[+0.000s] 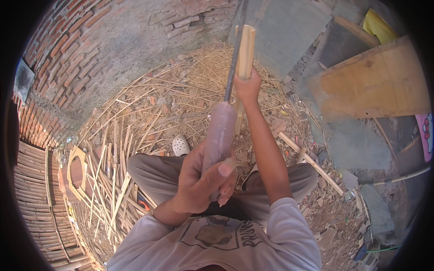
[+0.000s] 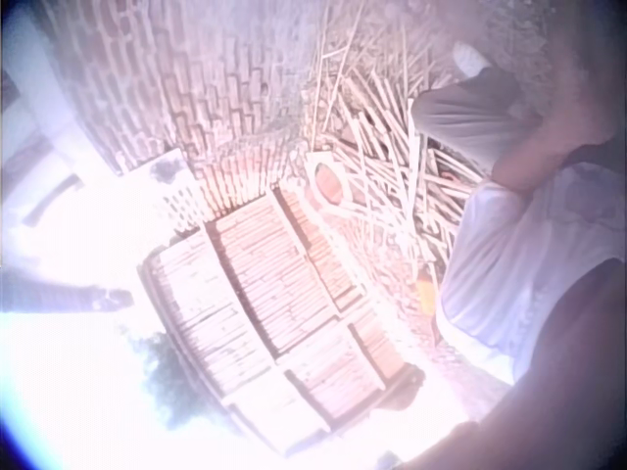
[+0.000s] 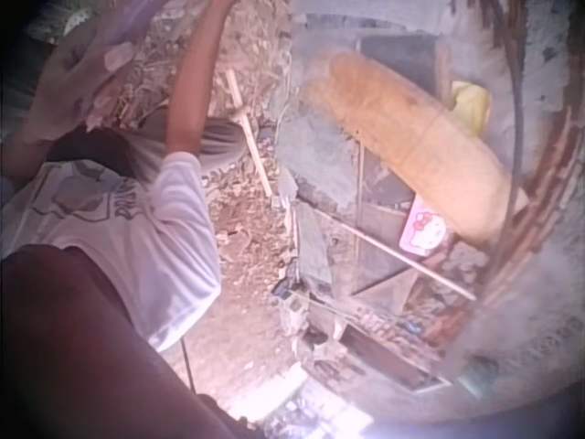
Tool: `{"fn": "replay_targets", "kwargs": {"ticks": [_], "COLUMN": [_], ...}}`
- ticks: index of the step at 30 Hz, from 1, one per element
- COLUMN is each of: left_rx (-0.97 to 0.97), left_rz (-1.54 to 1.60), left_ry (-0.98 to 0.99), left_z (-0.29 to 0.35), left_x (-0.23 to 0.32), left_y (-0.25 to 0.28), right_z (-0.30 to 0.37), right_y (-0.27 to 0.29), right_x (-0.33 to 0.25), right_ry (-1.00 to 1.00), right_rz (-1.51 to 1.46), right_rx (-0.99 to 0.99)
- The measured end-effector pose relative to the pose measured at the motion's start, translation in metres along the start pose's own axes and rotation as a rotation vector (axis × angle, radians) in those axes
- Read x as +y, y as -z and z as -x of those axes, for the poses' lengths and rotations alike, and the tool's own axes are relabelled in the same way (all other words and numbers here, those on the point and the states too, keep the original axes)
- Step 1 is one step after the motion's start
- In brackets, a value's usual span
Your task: The person sits on the ground and uses a machete and a wooden mallet to split long bamboo poles into thin strips. They repeatedly position the machete against the bamboo and strike the blade with the mallet to drive it through the material, separating it into smaller pieces.
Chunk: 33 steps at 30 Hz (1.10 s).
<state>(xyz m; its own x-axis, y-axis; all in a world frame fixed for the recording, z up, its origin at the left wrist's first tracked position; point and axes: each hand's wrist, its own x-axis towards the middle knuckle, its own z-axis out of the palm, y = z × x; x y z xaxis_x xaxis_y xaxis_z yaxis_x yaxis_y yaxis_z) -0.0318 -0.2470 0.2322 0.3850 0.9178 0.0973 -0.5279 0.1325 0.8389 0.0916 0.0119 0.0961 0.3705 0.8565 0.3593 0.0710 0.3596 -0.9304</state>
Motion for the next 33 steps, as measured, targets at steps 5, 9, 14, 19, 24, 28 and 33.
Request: {"fn": "replay_targets", "kwargs": {"ticks": [5, 9, 14, 19, 24, 28, 33], "left_rx": [0.019, 0.012, 0.015, 0.129, 0.103, 0.086, 0.126], "left_rz": [0.089, 0.107, 0.129, 0.066, 0.091, 0.121, 0.101], "left_ry": [0.071, 0.072, 0.109, 0.106, 0.054, 0.057, 0.066], "left_z": [-0.007, -0.006, -0.008, -0.010, -0.005, -0.010, -0.005], "left_x": [0.001, 0.003, 0.004, 0.015, 0.027, 0.029, 0.036], "left_y": [0.003, 0.003, 0.008, 0.019, 0.034, 0.035, 0.030], "right_z": [0.002, 0.004, 0.002, 0.014, 0.038, 0.125, 0.371], "right_y": [0.004, 0.002, 0.008, 0.060, 0.231, 0.459, 0.445], "right_x": [-0.008, -0.011, -0.021, -0.026, -0.069, 0.121, 0.239], "right_ry": [0.047, 0.060, -0.066, 0.074, -0.026, -0.344, -1.129], "right_rz": [0.085, 0.089, 0.109, 0.375, 0.522, 0.848, 1.171], "right_rx": [0.014, 0.001, -0.066, -0.322, -0.169, 0.189, -0.011]}}
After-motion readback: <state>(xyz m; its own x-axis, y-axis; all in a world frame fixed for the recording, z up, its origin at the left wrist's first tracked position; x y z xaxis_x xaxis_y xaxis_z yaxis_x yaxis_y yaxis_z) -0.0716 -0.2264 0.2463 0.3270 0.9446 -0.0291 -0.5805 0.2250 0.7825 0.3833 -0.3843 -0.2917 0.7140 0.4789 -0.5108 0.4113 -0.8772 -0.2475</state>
